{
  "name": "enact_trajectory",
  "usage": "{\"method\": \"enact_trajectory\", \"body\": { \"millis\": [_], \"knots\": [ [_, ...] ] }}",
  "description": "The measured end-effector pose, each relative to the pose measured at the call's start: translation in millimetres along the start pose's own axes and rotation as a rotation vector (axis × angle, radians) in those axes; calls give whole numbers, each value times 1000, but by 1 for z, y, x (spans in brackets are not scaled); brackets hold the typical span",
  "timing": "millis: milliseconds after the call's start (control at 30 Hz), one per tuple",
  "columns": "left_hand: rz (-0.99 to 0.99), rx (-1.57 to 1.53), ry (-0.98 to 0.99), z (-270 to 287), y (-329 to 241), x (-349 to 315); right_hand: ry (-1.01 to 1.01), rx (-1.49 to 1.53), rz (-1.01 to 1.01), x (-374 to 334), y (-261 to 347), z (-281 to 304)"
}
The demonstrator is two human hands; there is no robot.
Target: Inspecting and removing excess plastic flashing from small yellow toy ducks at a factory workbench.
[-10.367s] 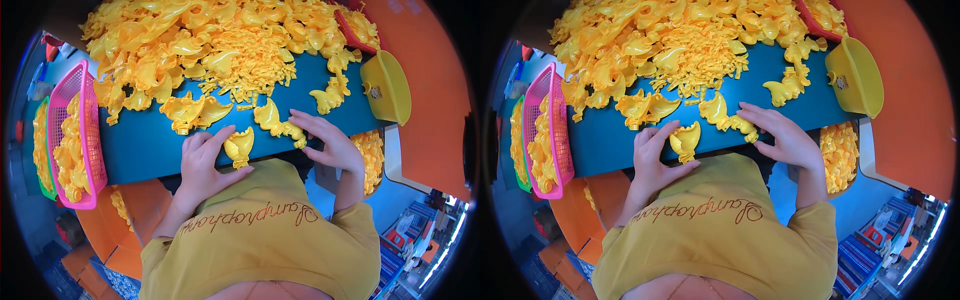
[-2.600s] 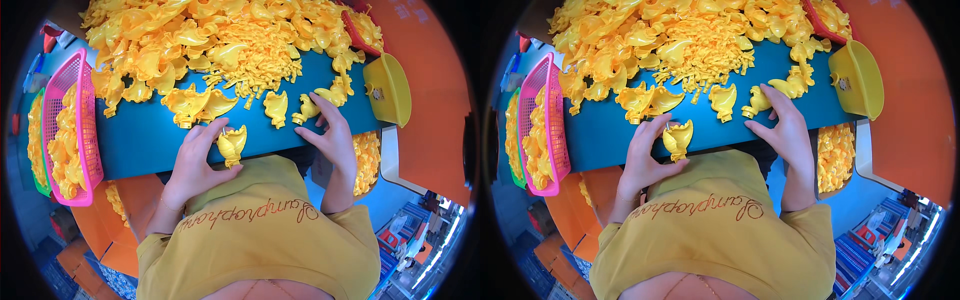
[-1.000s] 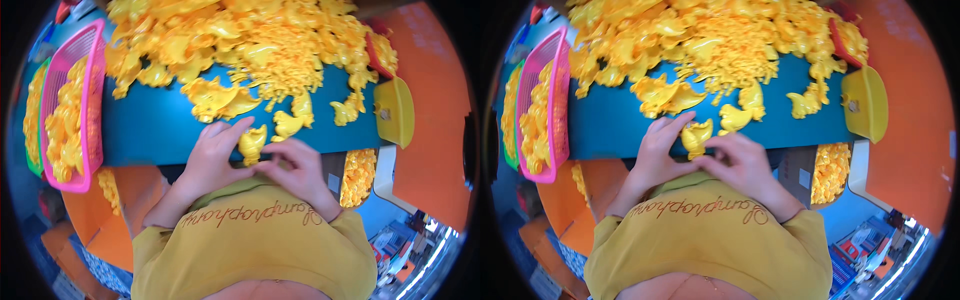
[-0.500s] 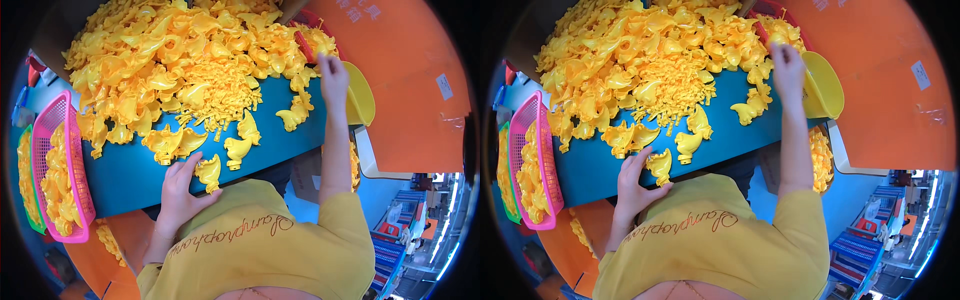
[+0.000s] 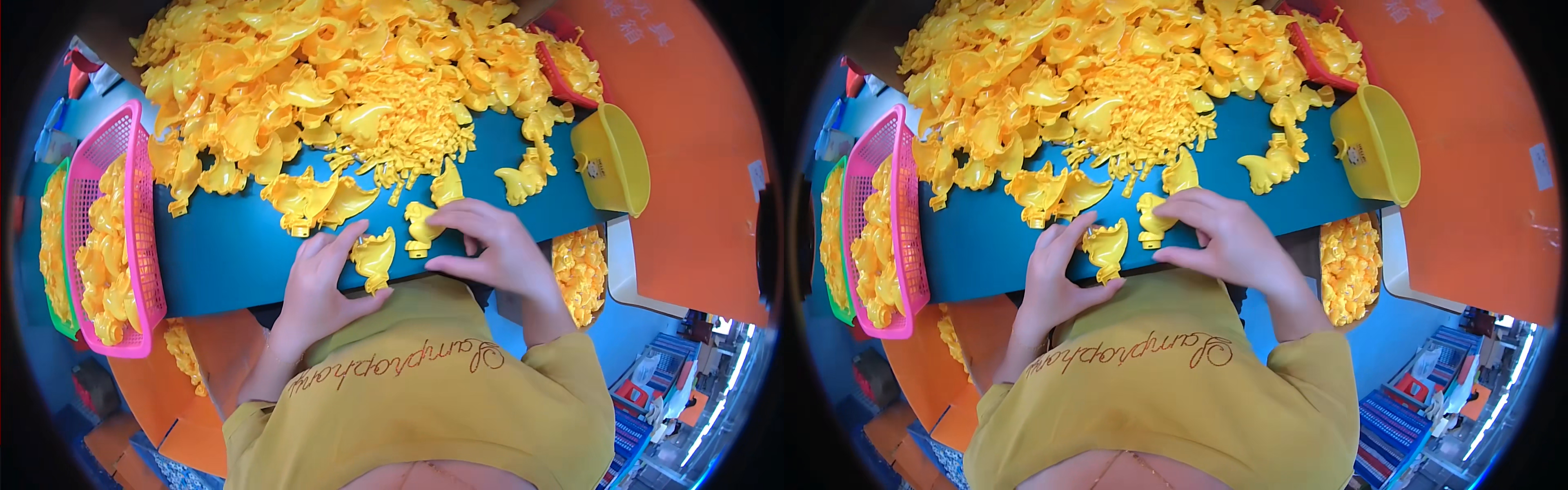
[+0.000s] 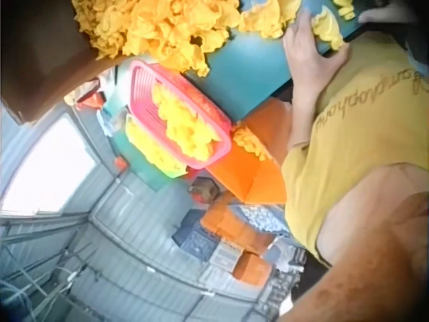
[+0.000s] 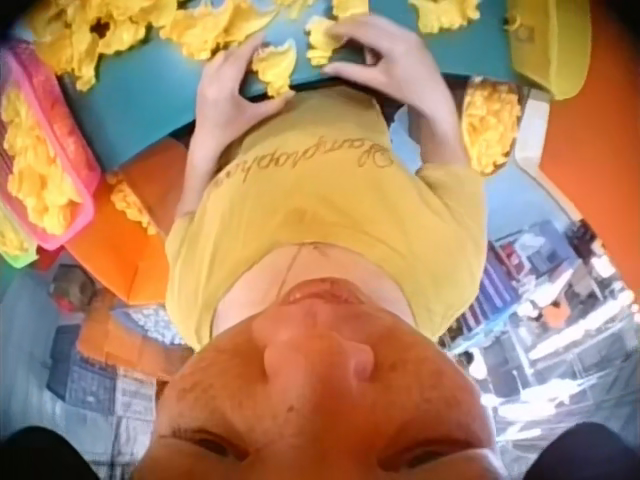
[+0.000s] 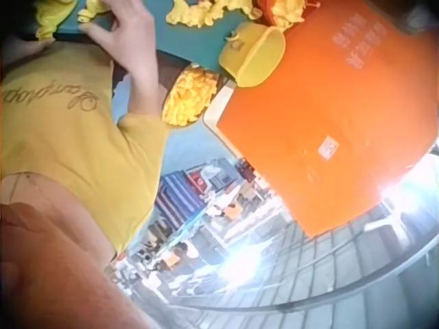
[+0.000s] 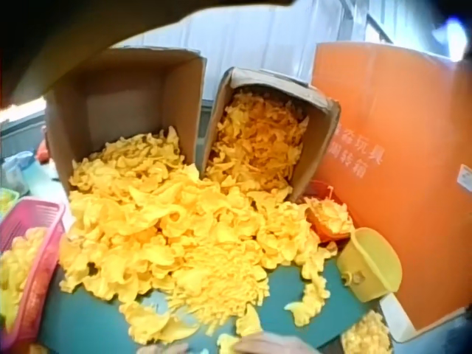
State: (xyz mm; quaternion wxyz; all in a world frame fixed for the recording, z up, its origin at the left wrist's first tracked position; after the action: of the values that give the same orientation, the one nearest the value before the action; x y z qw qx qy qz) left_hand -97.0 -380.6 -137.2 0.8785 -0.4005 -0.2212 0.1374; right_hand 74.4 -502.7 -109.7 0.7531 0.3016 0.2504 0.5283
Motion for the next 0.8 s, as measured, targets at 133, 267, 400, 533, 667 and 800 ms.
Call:
{"method": "enact_trajectory", "body": {
  "millis": [133,267,400,533,667,800],
  "knots": [
    [44,-26,38,-3,4,0,-175,-174,60,-4,2,-19],
    [29,-24,30,-2,2,0,-144,-135,-34,0,-2,-14],
    [13,-55,38,-3,1,-1,-83,-11,-78,-4,-3,-12],
    [7,-45,21,0,-3,-1,-88,-91,32,0,-3,-15],
    [76,-30,67,-4,7,-3,-71,43,-123,13,-15,10],
    [55,-31,37,-1,3,-4,-456,-292,-60,55,-50,77]
  ]
}}
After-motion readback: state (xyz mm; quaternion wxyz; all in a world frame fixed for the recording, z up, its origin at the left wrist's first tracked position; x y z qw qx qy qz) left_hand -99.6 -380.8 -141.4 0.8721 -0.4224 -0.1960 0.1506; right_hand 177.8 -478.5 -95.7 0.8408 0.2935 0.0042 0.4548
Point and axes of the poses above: each hand's wrist, its own x-axis towards the middle knuckle, its own z-axis out of the back of the hand, y = z × x, the point moved 9 cm from there along x, towards the middle knuckle, and after that the axes turned 4 degrees about -x, right-handed, at the moved point
